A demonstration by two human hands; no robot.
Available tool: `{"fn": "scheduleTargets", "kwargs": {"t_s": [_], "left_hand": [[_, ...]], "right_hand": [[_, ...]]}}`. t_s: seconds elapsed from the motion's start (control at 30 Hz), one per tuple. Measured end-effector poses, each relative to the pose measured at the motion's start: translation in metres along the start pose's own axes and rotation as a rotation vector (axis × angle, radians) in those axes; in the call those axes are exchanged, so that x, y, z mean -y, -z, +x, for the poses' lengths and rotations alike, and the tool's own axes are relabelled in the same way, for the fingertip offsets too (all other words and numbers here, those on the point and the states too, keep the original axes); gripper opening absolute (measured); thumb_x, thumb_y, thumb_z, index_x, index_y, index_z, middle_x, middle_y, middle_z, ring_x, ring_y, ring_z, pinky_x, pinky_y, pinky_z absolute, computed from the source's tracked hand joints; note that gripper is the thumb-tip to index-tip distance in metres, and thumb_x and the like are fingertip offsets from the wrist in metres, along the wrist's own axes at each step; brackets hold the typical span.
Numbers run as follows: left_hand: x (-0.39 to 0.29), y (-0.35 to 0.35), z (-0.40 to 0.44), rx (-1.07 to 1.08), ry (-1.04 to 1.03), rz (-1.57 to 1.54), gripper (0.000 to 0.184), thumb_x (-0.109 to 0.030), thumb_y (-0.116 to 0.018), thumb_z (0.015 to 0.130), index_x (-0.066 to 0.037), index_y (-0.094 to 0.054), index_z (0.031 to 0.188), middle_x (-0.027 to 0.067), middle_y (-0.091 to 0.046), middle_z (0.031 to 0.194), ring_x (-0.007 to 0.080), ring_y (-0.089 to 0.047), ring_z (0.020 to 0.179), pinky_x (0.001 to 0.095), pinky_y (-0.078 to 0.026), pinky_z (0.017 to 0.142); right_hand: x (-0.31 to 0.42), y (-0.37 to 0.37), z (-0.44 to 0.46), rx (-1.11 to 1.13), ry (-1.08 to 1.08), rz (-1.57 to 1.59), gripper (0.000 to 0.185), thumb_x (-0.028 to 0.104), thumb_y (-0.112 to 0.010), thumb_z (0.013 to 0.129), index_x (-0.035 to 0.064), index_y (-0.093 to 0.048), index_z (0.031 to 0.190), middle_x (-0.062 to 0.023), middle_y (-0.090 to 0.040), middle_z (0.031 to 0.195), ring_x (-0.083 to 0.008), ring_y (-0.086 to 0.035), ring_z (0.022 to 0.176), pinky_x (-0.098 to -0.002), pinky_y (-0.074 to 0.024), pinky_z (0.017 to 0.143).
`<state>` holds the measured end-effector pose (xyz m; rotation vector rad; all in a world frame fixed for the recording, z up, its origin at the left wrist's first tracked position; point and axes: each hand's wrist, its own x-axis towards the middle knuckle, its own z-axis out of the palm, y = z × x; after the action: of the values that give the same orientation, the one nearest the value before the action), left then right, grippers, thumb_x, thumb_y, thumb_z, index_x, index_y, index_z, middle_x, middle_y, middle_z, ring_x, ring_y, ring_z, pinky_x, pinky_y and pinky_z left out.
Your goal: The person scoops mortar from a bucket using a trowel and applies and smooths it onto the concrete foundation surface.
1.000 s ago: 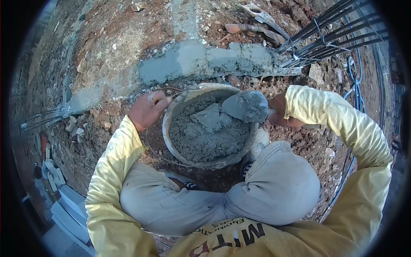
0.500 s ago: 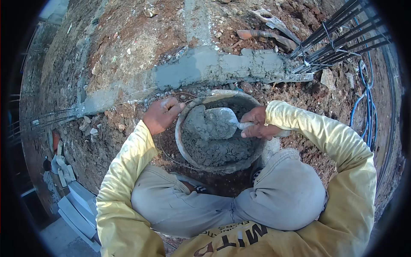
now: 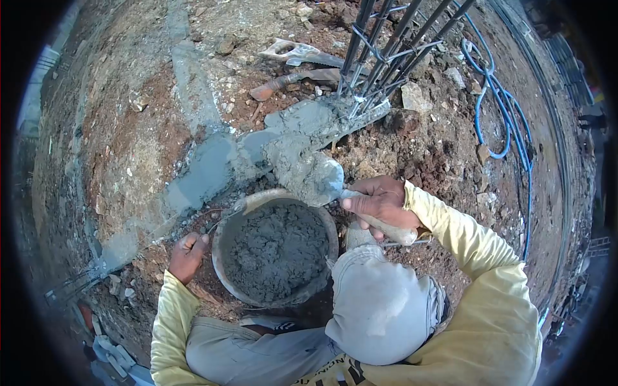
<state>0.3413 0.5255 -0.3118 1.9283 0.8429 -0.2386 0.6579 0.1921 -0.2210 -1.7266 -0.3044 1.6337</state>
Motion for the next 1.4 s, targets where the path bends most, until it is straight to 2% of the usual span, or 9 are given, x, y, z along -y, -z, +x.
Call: {"fn": "scheduleTargets", "kwargs": {"t_s": [0.1,0.33,0.47,0.6,0.8,1.1,1.2,1.33,1.4], "left_hand": [[-0.001,0.0,-0.001,0.008,0.011,-0.018,0.038,-0.023,-0.059,0.097,-0.007,-0.04,0.069,-0.0051,-0.033,0.066,0.0078,-0.033,0.065,0.0278,-0.032,0.06],[-0.021,-0.001,-0.004,-0.003,0.026,-0.004,0.036,-0.022,-0.059,0.097,-0.007,-0.043,0.068,-0.0053,-0.035,0.065,0.0075,-0.033,0.064,0.0287,-0.032,0.059],[-0.02,-0.002,-0.005,-0.008,0.049,0.004,0.035,-0.021,-0.059,0.097,-0.006,-0.044,0.068,-0.0051,-0.036,0.065,0.0077,-0.034,0.064,0.0293,-0.032,0.059],[-0.007,-0.001,-0.002,0.01,0.045,-0.008,0.035,-0.021,-0.059,0.097,-0.006,-0.044,0.069,-0.0051,-0.036,0.065,0.0077,-0.034,0.065,0.0291,-0.032,0.059],[-0.011,-0.002,-0.002,0.014,0.001,-0.052,0.037,-0.022,-0.058,0.097,-0.008,-0.041,0.068,-0.0066,-0.034,0.065,0.0063,-0.032,0.064,0.0283,-0.03,0.058],[-0.012,0.0,-0.007,-0.019,0.016,-0.051,0.038,-0.021,-0.06,0.097,-0.007,-0.04,0.067,-0.0057,-0.035,0.065,0.0065,-0.033,0.064,0.0281,-0.031,0.058],[-0.008,-0.001,-0.007,-0.029,-0.008,-0.037,0.038,-0.022,-0.06,0.097,-0.006,-0.041,0.067,-0.0049,-0.035,0.065,0.0073,-0.033,0.064,0.0286,-0.032,0.058],[-0.007,-0.001,-0.008,-0.017,-0.024,-0.017,0.038,-0.022,-0.06,0.097,-0.006,-0.043,0.068,-0.0046,-0.035,0.065,0.0077,-0.033,0.064,0.0288,-0.032,0.058],[-0.01,-0.001,-0.007,-0.022,-0.027,-0.014,0.038,-0.022,-0.061,0.097,-0.006,-0.043,0.068,-0.0045,-0.035,0.065,0.0076,-0.033,0.065,0.0286,-0.032,0.059]], "right_hand": [[-0.004,0.015,0.021,-0.114,0.072,0.226,0.041,0.041,-0.057,0.098,0.0019,-0.058,0.112,-0.0037,-0.059,0.072,-0.0125,-0.058,0.051,-0.0272,-0.0493,0.045],[-0.053,0.06,0.117,0.196,0.114,1.004,0.043,0.045,-0.046,0.102,0.0049,-0.056,0.114,-0.0016,-0.058,0.07,-0.0115,-0.057,0.048,-0.0275,-0.0507,0.04],[-0.049,0.041,0.103,0.205,0.104,0.809,0.042,0.042,-0.048,0.101,0.0043,-0.056,0.116,-0.0027,-0.058,0.07,-0.0129,-0.056,0.047,-0.0281,-0.0505,0.04],[-0.025,0.014,0.078,-0.217,0.186,0.35,0.042,0.04,-0.053,0.099,0.0003,-0.055,0.113,-0.0056,-0.056,0.07,-0.015,-0.055,0.048,-0.0297,-0.0467,0.043],[-0.048,0.027,0.12,-0.434,0.151,0.469,0.04,0.039,-0.053,0.098,0.0014,-0.054,0.109,-0.0072,-0.055,0.071,-0.0166,-0.056,0.05,-0.0316,-0.046,0.044],[-0.051,0.02,0.136,-0.284,-0.035,0.491,0.041,0.044,-0.044,0.1,0.0075,-0.049,0.118,-0.0047,-0.055,0.075,-0.0149,-0.053,0.049,-0.0326,-0.0455,0.04],[-0.062,0.007,0.15,-0.337,0.087,0.61,0.04,0.042,-0.044,0.1,0.0065,-0.051,0.117,-0.0062,-0.055,0.074,-0.0162,-0.053,0.05,-0.0332,-0.0444,0.04],[-0.067,-0.021,0.152,-0.282,0.156,0.349,0.05,0.044,-0.046,0.099,0.0048,-0.052,0.128,-0.0096,-0.059,0.08,-0.0213,-0.057,0.054,-0.0378,-0.0471,0.047],[-0.102,-0.015,0.186,-0.392,0.384,-0.125,0.052,0.045,-0.048,0.099,0.0042,-0.053,0.131,-0.0108,-0.059,0.077,-0.0211,-0.059,0.055,-0.0375,-0.0486,0.048]]}}
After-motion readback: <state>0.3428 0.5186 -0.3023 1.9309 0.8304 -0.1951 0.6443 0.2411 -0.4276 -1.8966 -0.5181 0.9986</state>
